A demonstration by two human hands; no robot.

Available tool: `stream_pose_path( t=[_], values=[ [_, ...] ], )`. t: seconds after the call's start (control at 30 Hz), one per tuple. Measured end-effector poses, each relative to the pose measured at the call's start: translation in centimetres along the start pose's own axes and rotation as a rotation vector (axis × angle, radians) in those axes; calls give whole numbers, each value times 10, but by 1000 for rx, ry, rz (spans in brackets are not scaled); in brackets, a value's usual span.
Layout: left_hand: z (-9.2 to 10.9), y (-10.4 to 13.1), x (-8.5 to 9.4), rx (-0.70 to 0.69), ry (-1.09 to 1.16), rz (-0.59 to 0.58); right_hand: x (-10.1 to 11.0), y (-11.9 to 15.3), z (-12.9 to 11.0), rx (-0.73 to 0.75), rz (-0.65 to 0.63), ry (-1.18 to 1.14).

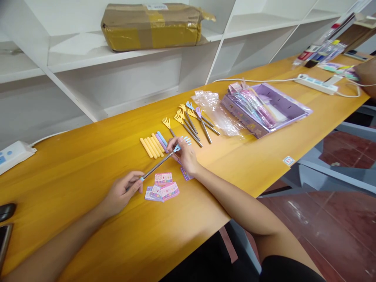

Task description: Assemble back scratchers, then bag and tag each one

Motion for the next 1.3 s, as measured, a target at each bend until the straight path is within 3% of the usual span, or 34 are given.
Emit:
stream_pose_path(
  t=[0.47, 0.87, 0.93, 1.1, 1.3],
  values=[
    [3, 1, -2, -5, 15, 0, -13, 14, 13, -23, -149, -147],
    [2, 1, -2, -10, 44, -57, -24, 33, 14, -64, -192, -63],
    [2, 0, -2, -12, 33, -57, -23, 31, 9, -64, -162, -26],
    [3, 0, -4, -44, -200, -57, -18, 23, 2, -9, 47, -43],
    [-2, 2, -10, -37, -315, -56, -23, 23, 1, -6, -5, -40]
  ],
)
Point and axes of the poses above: each hand's wrist, its own y-axis away from the middle knuckle, its own x-axis out of the back of the hand, z = x × y, the point moved 1 cm from there along -y, towards the middle knuckle, and after that the axes turned 4 degrees about -y, right-handed, at the moved point
